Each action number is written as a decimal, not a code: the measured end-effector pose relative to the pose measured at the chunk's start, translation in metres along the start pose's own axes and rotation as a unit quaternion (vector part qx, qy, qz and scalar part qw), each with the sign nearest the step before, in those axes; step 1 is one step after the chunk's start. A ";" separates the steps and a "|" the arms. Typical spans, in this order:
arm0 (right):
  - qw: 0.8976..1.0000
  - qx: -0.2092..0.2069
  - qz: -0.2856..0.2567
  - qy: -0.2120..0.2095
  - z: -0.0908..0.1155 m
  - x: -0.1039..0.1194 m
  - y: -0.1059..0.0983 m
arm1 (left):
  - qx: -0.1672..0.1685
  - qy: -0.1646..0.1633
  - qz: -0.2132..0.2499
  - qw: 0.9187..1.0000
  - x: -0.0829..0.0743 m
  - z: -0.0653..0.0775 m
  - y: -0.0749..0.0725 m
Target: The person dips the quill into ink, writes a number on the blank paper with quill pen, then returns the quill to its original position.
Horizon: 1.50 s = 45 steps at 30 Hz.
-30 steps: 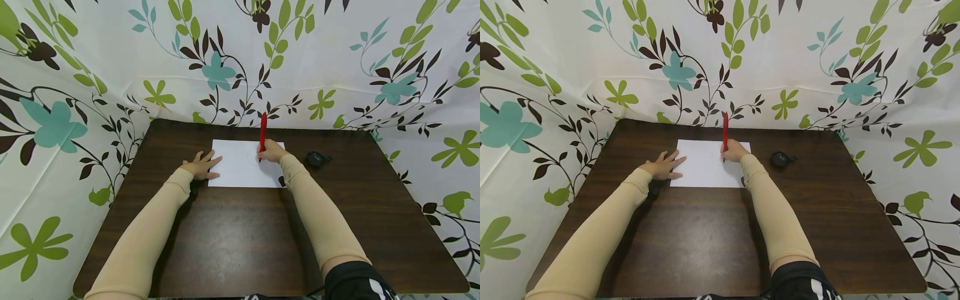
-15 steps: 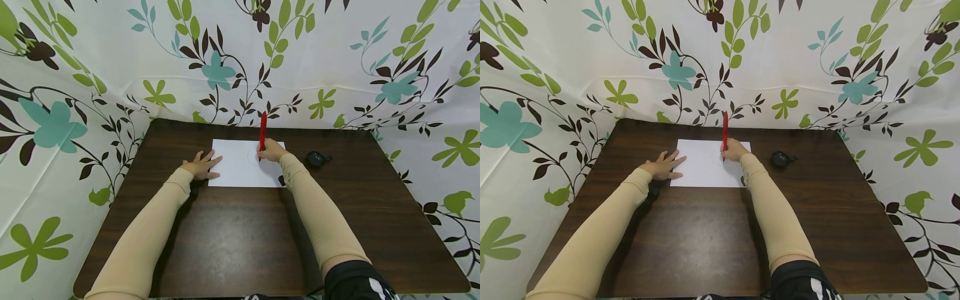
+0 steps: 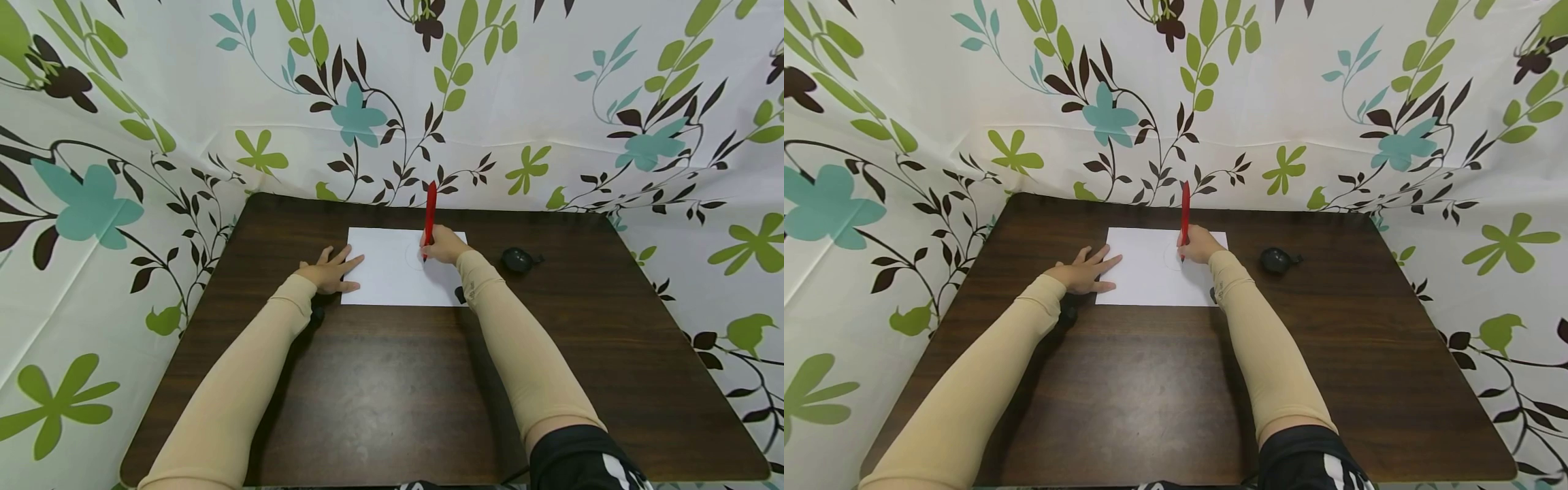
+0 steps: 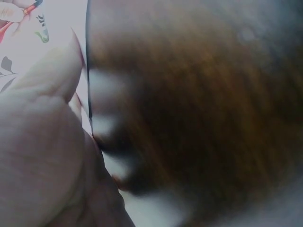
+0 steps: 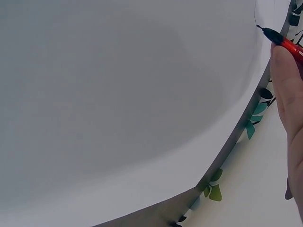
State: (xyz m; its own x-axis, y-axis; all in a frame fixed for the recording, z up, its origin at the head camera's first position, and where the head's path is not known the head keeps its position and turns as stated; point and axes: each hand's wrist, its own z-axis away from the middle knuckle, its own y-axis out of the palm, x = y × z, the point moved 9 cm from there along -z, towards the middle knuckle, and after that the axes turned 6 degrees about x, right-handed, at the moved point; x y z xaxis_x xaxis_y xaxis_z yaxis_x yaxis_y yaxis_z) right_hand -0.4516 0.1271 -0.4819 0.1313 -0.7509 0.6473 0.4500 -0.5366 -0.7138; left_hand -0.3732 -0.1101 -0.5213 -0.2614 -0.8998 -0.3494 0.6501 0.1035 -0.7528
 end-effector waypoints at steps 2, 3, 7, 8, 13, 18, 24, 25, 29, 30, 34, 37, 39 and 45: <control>1.000 -0.002 0.000 0.000 -0.001 0.000 0.000 | -0.001 -0.001 -0.003 1.000 0.000 0.000 0.000; 1.000 -0.002 -0.001 0.000 -0.001 0.000 0.000 | -0.001 -0.001 -0.004 1.000 0.000 -0.001 0.000; 1.000 -0.002 0.000 0.002 -0.002 -0.001 0.000 | -0.002 -0.001 -0.007 1.000 0.000 0.000 0.000; 1.000 -0.002 0.002 0.001 -0.002 -0.001 0.000 | -0.002 0.000 -0.007 1.000 -0.001 0.000 0.000; 1.000 -0.003 0.010 -0.003 -0.004 0.001 0.000 | -0.003 -0.002 -0.007 1.000 0.000 0.000 -0.001; 1.000 -0.002 0.010 -0.005 -0.004 0.003 0.001 | 0.000 -0.006 -0.003 1.000 0.001 -0.002 0.001; 1.000 -0.003 0.013 -0.011 -0.004 0.004 0.001 | -0.001 -0.004 -0.001 1.000 0.001 0.000 0.001; 1.000 -0.004 0.014 -0.012 -0.004 0.005 0.001 | -0.001 -0.005 -0.002 1.000 0.001 -0.001 0.001; 1.000 -0.003 0.015 -0.014 -0.004 0.006 0.001 | -0.006 -0.006 -0.007 1.000 0.001 -0.001 0.001; 1.000 -0.002 0.015 -0.015 -0.004 0.006 0.001 | -0.007 -0.007 -0.009 1.000 0.000 -0.001 0.000; 1.000 -0.004 0.024 -0.015 -0.004 0.005 0.001 | -0.007 -0.004 -0.010 1.000 -0.001 -0.002 0.001; 0.999 -0.004 0.030 -0.015 -0.005 0.005 0.001 | -0.005 -0.002 -0.008 1.000 -0.001 -0.003 0.002; 1.000 -0.004 0.026 -0.017 -0.005 0.005 0.001 | -0.005 -0.003 -0.006 1.000 0.000 -0.004 0.002; 1.000 -0.004 0.013 -0.024 -0.005 0.009 0.002 | -0.005 -0.005 -0.004 1.000 0.003 -0.002 0.002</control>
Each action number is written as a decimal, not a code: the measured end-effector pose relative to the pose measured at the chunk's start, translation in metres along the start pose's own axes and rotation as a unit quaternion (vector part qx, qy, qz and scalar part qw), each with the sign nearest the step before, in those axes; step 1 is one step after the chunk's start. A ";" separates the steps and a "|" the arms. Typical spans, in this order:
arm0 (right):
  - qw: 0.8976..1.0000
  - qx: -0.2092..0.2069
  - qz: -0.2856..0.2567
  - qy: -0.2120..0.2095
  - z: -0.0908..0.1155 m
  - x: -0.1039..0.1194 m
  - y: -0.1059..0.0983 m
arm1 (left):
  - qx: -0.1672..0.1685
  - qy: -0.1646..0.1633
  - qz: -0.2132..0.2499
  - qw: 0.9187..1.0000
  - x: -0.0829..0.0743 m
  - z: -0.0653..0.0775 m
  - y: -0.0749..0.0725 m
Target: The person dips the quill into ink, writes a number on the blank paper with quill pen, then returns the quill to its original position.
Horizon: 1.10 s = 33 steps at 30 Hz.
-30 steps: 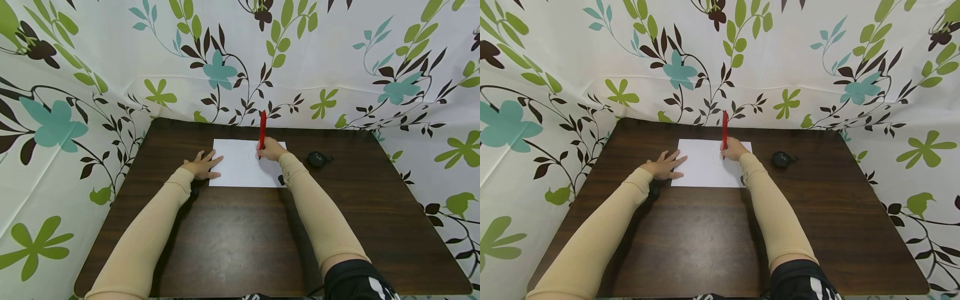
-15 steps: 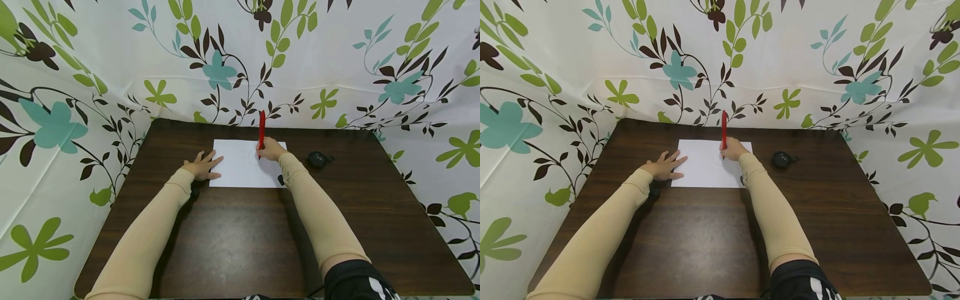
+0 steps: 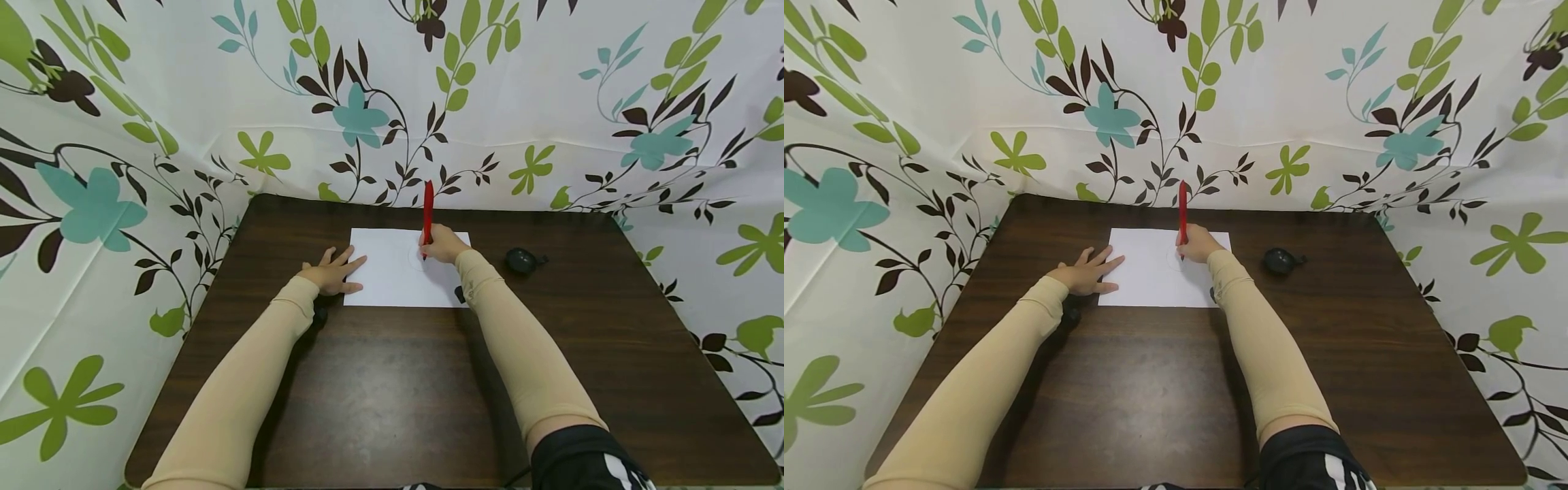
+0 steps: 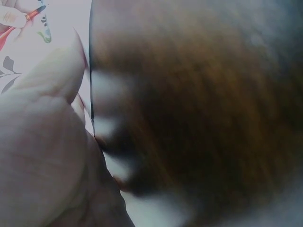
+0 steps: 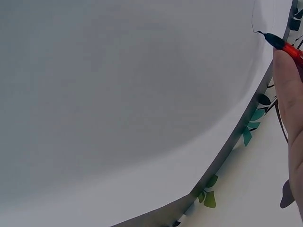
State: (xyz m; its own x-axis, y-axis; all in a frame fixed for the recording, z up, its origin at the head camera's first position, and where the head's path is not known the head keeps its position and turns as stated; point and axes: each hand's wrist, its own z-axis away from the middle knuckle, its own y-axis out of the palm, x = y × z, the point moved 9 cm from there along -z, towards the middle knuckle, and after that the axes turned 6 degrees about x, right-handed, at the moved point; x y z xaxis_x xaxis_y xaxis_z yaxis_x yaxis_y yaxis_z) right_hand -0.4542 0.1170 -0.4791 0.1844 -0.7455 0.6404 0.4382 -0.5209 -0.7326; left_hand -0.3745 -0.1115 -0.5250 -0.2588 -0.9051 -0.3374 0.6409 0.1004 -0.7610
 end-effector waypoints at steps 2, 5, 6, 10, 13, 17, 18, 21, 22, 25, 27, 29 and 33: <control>1.000 0.000 -0.003 0.002 0.000 0.000 -0.001 | 0.001 0.001 -0.001 1.000 0.000 0.000 0.000; 1.000 0.001 -0.004 0.002 0.000 0.000 -0.001 | 0.000 0.002 -0.004 1.000 0.000 -0.001 0.000; 1.000 0.001 -0.003 0.003 -0.001 0.000 0.000 | 0.000 0.002 -0.004 1.000 0.000 -0.001 -0.001; 1.000 0.001 -0.004 0.004 -0.001 0.001 0.001 | -0.001 0.002 -0.002 1.000 0.000 0.000 -0.001; 1.000 0.000 -0.006 0.007 -0.001 0.002 0.002 | 0.000 0.003 0.000 1.000 -0.001 0.001 0.000; 1.000 -0.005 -0.006 0.006 -0.001 0.003 0.002 | 0.000 0.004 0.001 1.000 -0.002 0.002 -0.001; 1.000 -0.006 -0.006 0.006 -0.001 0.003 0.002 | -0.001 0.004 0.002 1.000 -0.002 0.002 -0.001; 1.000 -0.004 -0.006 0.005 -0.001 0.003 0.002 | -0.002 0.004 0.003 1.000 -0.001 0.002 -0.002; 1.000 -0.004 -0.007 0.007 -0.002 0.003 0.002 | -0.002 0.004 0.003 1.000 -0.001 0.002 -0.002; 1.000 -0.002 -0.004 0.008 -0.003 0.002 0.002 | -0.001 0.004 0.001 1.000 -0.001 0.001 -0.001; 1.000 -0.002 -0.003 0.007 -0.003 0.002 0.002 | 0.000 0.002 -0.001 1.000 0.000 0.000 0.000; 1.000 -0.003 -0.001 0.004 -0.004 0.002 0.002 | -0.002 0.002 -0.004 1.000 0.000 0.000 -0.001; 1.000 -0.009 0.005 0.003 -0.005 0.001 0.002 | -0.006 0.001 -0.005 1.000 -0.001 0.001 -0.001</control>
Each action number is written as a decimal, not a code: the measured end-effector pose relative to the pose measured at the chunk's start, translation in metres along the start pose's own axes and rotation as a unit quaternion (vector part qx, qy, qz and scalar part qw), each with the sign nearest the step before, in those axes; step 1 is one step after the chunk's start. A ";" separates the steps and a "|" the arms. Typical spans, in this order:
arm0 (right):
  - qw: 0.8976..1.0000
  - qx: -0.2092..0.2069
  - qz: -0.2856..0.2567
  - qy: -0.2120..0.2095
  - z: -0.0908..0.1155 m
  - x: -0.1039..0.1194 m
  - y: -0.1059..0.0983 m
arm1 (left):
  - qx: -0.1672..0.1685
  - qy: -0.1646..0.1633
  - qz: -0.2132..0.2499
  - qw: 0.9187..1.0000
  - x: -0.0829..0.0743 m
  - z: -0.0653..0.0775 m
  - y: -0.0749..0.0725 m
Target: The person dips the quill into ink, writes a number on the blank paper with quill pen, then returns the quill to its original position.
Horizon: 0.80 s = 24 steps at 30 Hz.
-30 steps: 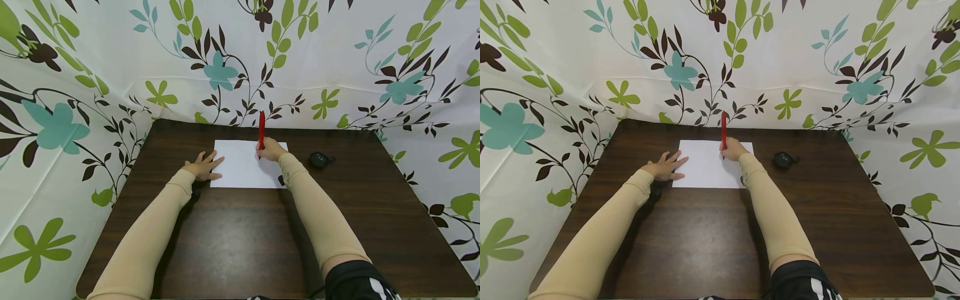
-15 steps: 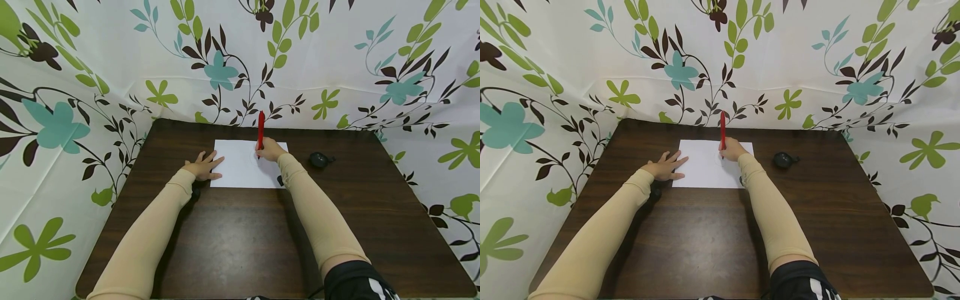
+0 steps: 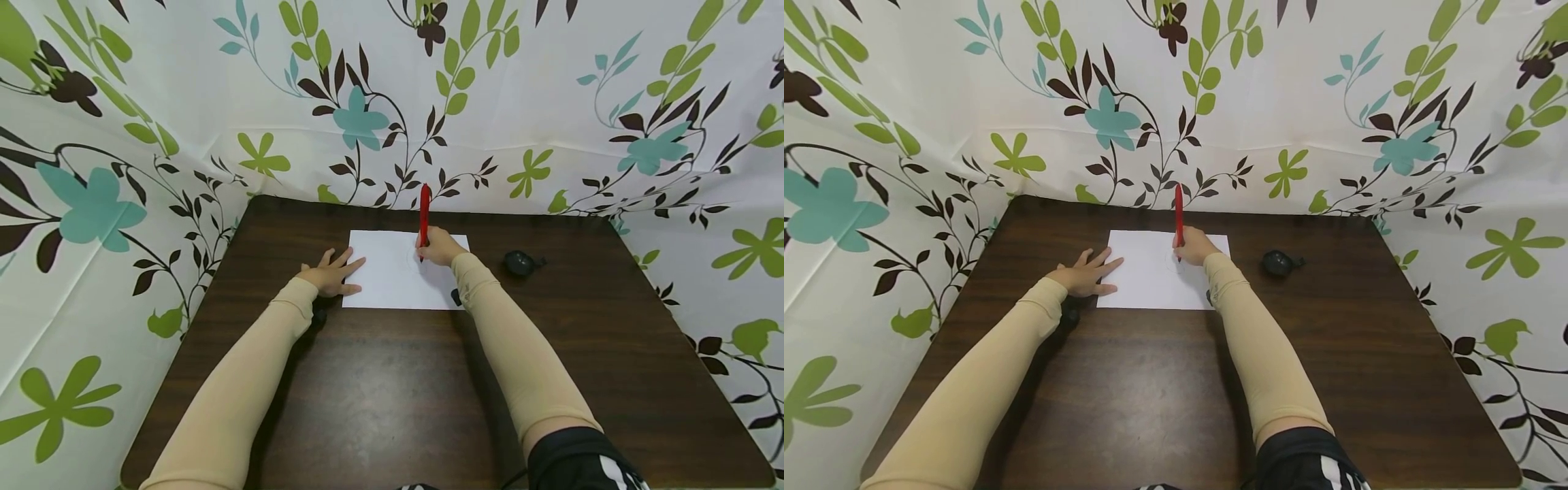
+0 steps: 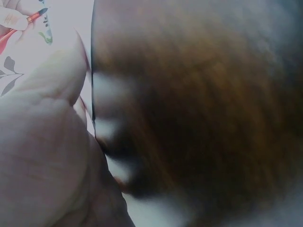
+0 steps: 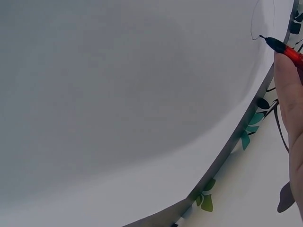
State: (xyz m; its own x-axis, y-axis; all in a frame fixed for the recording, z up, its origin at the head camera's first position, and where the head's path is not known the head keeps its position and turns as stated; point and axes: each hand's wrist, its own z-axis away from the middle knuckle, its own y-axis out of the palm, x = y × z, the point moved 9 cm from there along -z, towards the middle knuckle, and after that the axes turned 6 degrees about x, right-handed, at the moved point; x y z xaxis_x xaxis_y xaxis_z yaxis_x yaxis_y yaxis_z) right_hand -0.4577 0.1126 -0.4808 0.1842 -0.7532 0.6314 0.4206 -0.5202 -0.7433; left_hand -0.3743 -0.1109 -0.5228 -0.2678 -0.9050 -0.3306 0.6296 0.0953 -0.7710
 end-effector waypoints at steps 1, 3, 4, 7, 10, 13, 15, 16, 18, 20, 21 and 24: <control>1.000 -0.002 0.001 0.001 0.000 0.000 0.001 | 0.000 -0.001 -0.001 1.000 -0.001 0.001 0.000; 1.000 -0.004 0.002 0.001 0.000 -0.001 0.001 | 0.000 -0.001 -0.002 1.000 -0.002 0.003 0.000; 1.000 -0.002 0.002 0.000 0.000 0.000 0.001 | 0.000 -0.001 -0.001 1.000 -0.002 0.003 0.000; 1.000 0.000 0.000 -0.006 0.001 0.002 0.001 | 0.003 -0.001 0.001 1.000 -0.004 0.006 -0.001; 1.000 -0.002 0.005 -0.016 0.003 0.007 0.000 | 0.007 -0.002 0.004 1.000 -0.005 0.007 -0.001; 1.000 -0.002 0.013 -0.016 0.002 0.008 0.001 | 0.007 -0.001 0.006 1.000 -0.004 0.006 -0.001; 1.000 -0.003 0.020 -0.014 0.001 0.009 0.002 | 0.007 -0.001 0.007 1.000 -0.003 0.005 -0.001; 1.000 -0.003 0.021 -0.014 0.001 0.008 0.002 | 0.005 0.000 0.008 1.000 -0.003 0.005 -0.001; 1.000 -0.004 0.023 -0.012 -0.001 0.008 0.003 | 0.006 0.000 0.008 1.000 -0.003 0.005 -0.001; 1.000 -0.006 0.022 -0.014 -0.002 0.008 0.003 | 0.005 -0.001 0.007 1.000 -0.002 0.004 0.000; 1.000 -0.007 0.021 -0.015 -0.002 0.008 0.003 | 0.005 -0.002 0.007 1.000 -0.002 0.004 0.000; 1.000 -0.008 0.020 -0.019 -0.002 0.009 0.004 | 0.003 -0.002 0.004 1.000 -0.002 0.004 -0.001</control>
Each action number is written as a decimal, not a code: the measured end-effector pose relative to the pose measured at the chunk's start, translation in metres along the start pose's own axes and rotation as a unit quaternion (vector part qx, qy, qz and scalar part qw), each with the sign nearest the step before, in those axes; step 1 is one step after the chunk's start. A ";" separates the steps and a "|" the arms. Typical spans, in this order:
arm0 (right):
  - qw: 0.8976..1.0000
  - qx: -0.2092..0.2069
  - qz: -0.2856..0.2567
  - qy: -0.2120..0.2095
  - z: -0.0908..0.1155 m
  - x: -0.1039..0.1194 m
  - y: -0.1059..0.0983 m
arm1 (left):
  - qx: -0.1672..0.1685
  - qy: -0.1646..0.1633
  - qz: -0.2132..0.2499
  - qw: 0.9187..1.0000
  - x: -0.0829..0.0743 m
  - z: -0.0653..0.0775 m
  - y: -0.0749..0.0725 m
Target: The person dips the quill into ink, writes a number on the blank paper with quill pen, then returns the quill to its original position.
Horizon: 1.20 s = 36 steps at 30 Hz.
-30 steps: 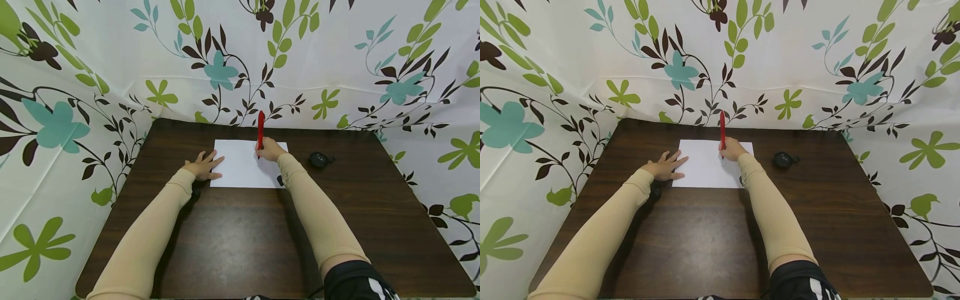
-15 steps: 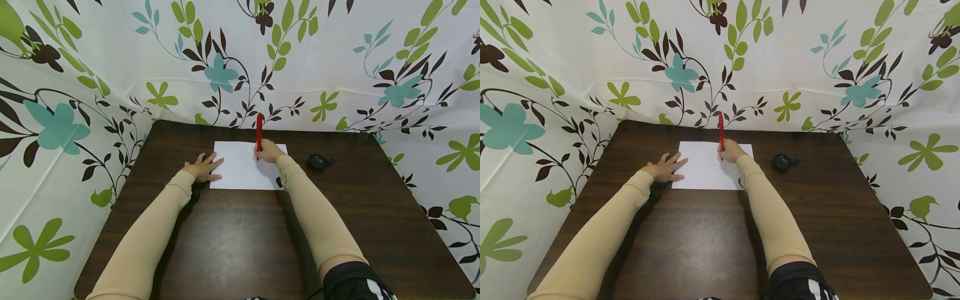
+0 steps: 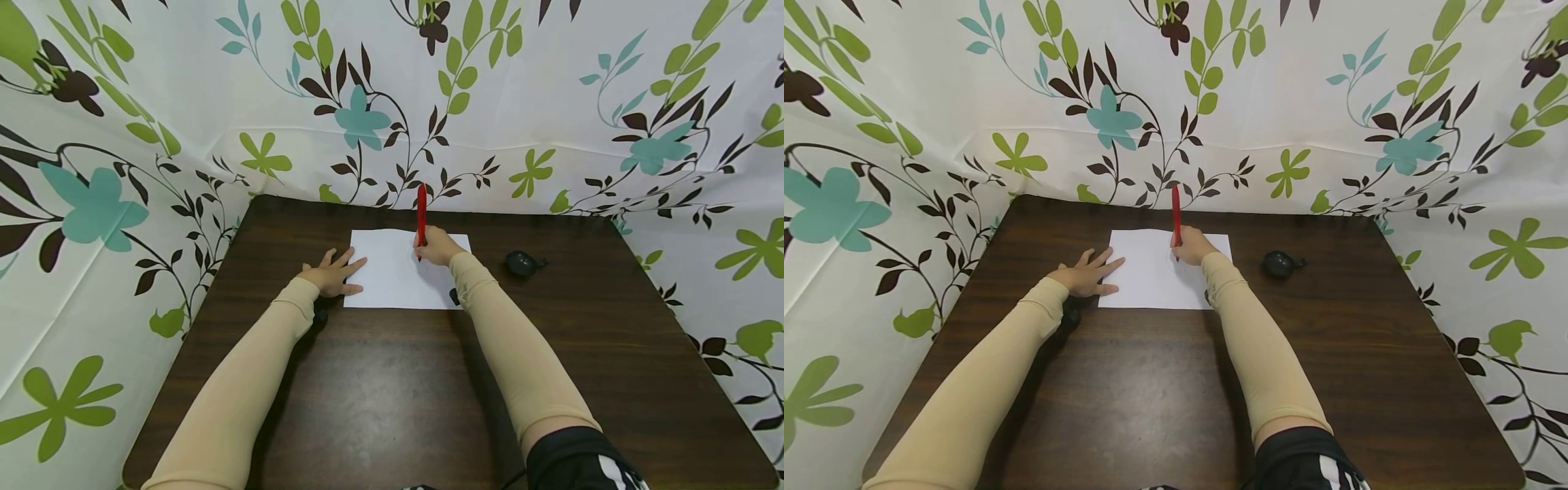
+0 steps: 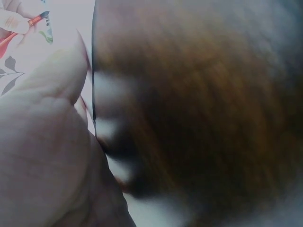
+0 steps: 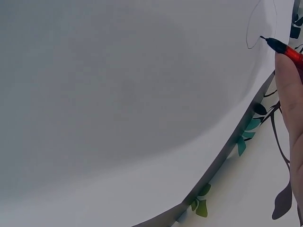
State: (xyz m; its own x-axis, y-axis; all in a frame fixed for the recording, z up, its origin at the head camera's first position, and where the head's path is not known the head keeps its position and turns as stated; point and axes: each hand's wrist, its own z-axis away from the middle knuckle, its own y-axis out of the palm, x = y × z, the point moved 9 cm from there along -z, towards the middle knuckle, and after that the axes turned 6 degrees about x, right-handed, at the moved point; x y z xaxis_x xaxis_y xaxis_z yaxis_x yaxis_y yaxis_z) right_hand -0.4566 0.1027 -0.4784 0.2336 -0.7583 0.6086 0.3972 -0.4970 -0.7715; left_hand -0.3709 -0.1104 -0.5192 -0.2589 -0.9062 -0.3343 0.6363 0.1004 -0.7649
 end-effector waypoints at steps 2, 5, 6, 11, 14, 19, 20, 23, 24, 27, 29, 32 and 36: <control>1.000 0.000 0.001 -0.002 0.000 0.001 0.000 | 0.000 0.000 -0.001 1.000 0.000 0.000 0.000; 1.000 0.001 0.001 -0.001 0.001 0.002 0.000 | -0.001 0.001 -0.001 1.000 0.000 -0.001 0.000; 1.000 0.002 0.000 0.000 0.001 0.003 0.000 | -0.002 0.002 0.000 1.000 0.000 -0.001 0.000; 1.000 0.012 0.003 0.000 0.001 0.004 0.001 | -0.005 0.004 0.003 1.000 0.001 -0.001 -0.001; 1.000 0.016 0.009 -0.005 0.000 0.006 0.002 | -0.005 0.005 0.005 1.000 0.000 -0.001 -0.001; 1.000 0.010 0.008 -0.010 0.000 0.006 0.002 | -0.005 0.007 0.007 1.000 0.001 -0.003 0.001; 1.000 0.009 0.007 -0.010 0.001 0.007 0.002 | -0.005 0.007 0.006 1.000 0.001 -0.003 0.000; 1.000 0.010 -0.001 -0.012 0.001 0.007 0.003 | -0.004 0.005 0.000 1.000 0.001 -0.003 0.001; 1.000 0.011 -0.004 -0.012 0.002 0.008 0.004 | -0.003 0.005 -0.001 1.000 0.001 -0.003 0.000; 1.000 0.013 -0.008 -0.011 0.002 0.008 0.005 | -0.003 0.006 0.001 1.000 0.001 -0.003 0.000; 1.000 0.013 -0.009 -0.011 0.002 0.008 0.005 | -0.003 0.006 0.003 1.000 0.001 -0.003 0.000; 1.000 0.013 -0.010 -0.010 0.002 0.008 0.005 | -0.003 0.005 0.005 1.000 0.002 -0.003 0.000; 1.000 0.017 -0.009 -0.010 0.003 0.011 0.005 | -0.001 0.005 0.008 1.000 0.003 -0.002 0.000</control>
State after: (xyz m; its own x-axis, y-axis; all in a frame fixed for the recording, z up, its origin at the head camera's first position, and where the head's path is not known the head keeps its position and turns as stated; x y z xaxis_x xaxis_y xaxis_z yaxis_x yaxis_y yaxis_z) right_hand -0.4493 0.0926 -0.4751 0.2447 -0.7407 0.6256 0.4305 -0.4952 -0.7546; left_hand -0.3732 -0.1119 -0.5218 -0.2557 -0.9001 -0.3527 0.6384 0.1167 -0.7608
